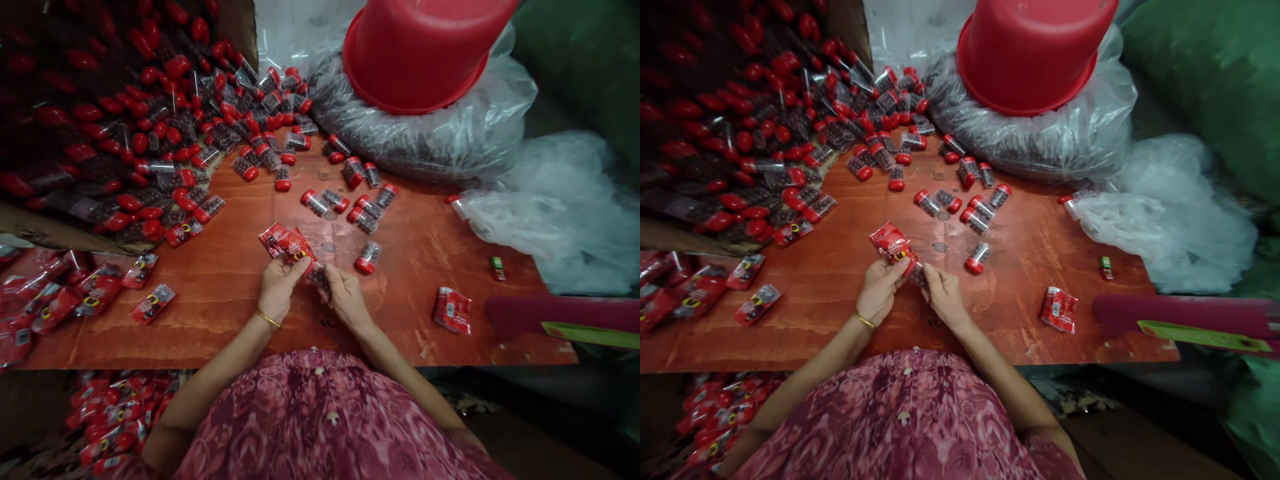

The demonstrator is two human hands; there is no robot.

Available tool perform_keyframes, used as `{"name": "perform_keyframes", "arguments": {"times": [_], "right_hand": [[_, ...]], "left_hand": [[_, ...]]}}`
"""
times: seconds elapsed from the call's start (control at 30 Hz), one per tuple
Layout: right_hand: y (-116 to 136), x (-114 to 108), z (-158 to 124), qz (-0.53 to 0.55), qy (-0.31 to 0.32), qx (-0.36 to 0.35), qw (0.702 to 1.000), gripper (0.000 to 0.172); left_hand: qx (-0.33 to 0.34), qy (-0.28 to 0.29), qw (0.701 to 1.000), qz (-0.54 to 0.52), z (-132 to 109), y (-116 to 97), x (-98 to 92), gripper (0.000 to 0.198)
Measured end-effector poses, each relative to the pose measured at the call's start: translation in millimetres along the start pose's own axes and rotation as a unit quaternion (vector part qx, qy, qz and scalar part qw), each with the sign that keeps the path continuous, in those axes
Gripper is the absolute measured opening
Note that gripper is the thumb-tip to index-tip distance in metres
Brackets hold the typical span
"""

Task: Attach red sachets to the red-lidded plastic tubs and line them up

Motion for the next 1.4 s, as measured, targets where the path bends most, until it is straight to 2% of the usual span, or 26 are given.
{"name": "perform_keyframes", "arguments": {"times": [0.13, 0.37, 0.57, 0.8, 0.87, 1.0, 1.2, 1.4], "right_hand": [[-5.6, 5.7, -1.0, 0.033, -0.043, 0.016, 0.998, 0.062], [-5.9, 4.8, -1.5, 0.074, -0.055, 0.025, 0.995, 0.06], [-5.2, 5.5, -3.6, 0.094, -0.063, 0.03, 0.993, 0.061], [-5.2, 7.1, 0.0, 0.13, -0.069, 0.036, 0.988, 0.058], [-3.7, 8.0, 0.5, 0.122, -0.064, 0.028, 0.99, 0.057], [-0.1, 11.6, -0.9, 0.062, -0.037, -0.008, 0.997, 0.056], [7.9, 11.7, 0.7, 0.012, -0.077, -0.085, 0.993, 0.049], [9.2, 20.8, 8.3, 0.059, 0.004, -0.019, 0.998, 0.054]], "left_hand": [[0.015, -0.014, 0.999, -0.05, -3.3, 7.2, 2.5, 0.034], [0.028, -0.002, 0.994, -0.105, -0.9, 7.7, 2.7, 0.035], [0.069, -0.027, 0.993, -0.093, -1.5, 4.9, -3.3, 0.037], [0.072, -0.035, 0.997, 0.0, -3.8, 7.6, -10.5, 0.04], [0.06, -0.016, 0.998, -0.003, -3.7, 5.5, -7.3, 0.04], [0.038, 0.054, 0.998, -0.006, -2.0, 0.3, 5.1, 0.035], [0.004, 0.087, 0.996, 0.034, 1.2, 1.2, 10.7, 0.035], [0.001, 0.129, 0.99, 0.059, 3.3, -6.6, 11.5, 0.037]]}}
Point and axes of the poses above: each hand's wrist, its own z-axis towards the middle knuckle, its own x-axis out of the palm, y = z × x, the point moved 6 cm from there along z, towards the middle knuckle, and after that the axes turned 6 degrees about -z, right-handed, at the moved point
